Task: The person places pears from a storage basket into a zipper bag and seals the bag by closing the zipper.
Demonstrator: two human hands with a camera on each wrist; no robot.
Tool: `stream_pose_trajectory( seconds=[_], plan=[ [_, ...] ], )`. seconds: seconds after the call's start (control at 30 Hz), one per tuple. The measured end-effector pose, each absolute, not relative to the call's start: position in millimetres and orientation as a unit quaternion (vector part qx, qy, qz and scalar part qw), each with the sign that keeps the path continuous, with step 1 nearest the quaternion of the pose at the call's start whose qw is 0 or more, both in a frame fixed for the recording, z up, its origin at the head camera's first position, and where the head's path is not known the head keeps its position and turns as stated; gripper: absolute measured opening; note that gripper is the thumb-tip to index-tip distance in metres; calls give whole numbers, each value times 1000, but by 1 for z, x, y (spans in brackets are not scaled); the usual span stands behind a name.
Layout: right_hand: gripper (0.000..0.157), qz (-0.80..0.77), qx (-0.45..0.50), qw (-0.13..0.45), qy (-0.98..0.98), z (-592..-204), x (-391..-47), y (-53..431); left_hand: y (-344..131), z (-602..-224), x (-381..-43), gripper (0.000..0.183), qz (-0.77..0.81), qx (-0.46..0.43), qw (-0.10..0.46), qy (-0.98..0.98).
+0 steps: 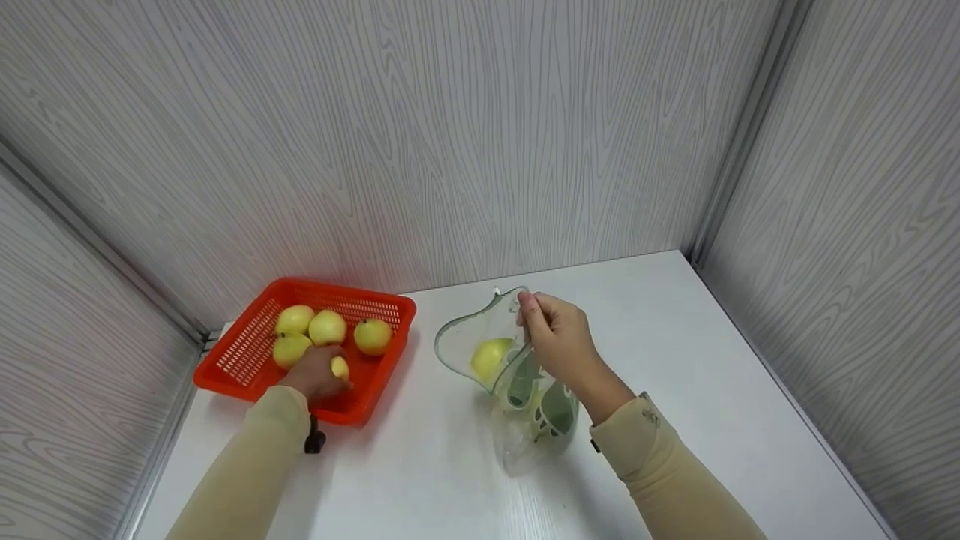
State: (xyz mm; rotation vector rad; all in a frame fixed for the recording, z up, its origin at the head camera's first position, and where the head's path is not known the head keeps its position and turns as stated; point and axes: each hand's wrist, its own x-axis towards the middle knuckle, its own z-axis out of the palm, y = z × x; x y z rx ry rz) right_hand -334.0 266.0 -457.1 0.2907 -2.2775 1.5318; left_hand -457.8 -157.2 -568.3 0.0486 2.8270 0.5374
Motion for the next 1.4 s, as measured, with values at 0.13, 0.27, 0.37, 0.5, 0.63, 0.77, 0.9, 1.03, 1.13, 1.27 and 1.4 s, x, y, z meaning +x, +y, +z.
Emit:
stream_pose_trajectory(
  seconds=[0.13,0.27,0.37,0.5,0.63,0.77,0.9,1.03,1.13,1.27,1.4],
  plan=[
    [40,547,101,186,-810,-458,-335,267,-150,-558,-455,71,211,5,127,969],
    [39,548,104,184,-809,-456,-336,267,-144,-545,-450,68,226,-4,118,967],
    [38,547,99,178,-812,-455,-336,267,-140,-534,-444,70,248,-12,121,961],
    [38,546,90,163,-817,-453,-337,265,-132,-523,-441,74,274,-14,116,954],
    [40,547,90,151,-819,-449,-340,264,-119,-513,-441,75,285,1,91,954],
    [41,536,93,154,-825,-449,-341,265,-103,-502,-437,74,288,14,77,954],
    [41,527,88,155,-831,-446,-339,262,-88,-490,-433,75,276,24,65,959],
    [41,533,81,146,-829,-443,-338,260,-76,-480,-430,76,257,39,45,964],
    [41,534,78,140,-830,-444,-341,262,-67,-472,-425,74,251,61,26,966],
    [43,535,77,134,-831,-448,-346,265,-54,-462,-415,69,257,103,3,961],
    [43,533,76,127,-833,-451,-349,268,-39,-452,-404,66,253,135,-16,958]
  ],
)
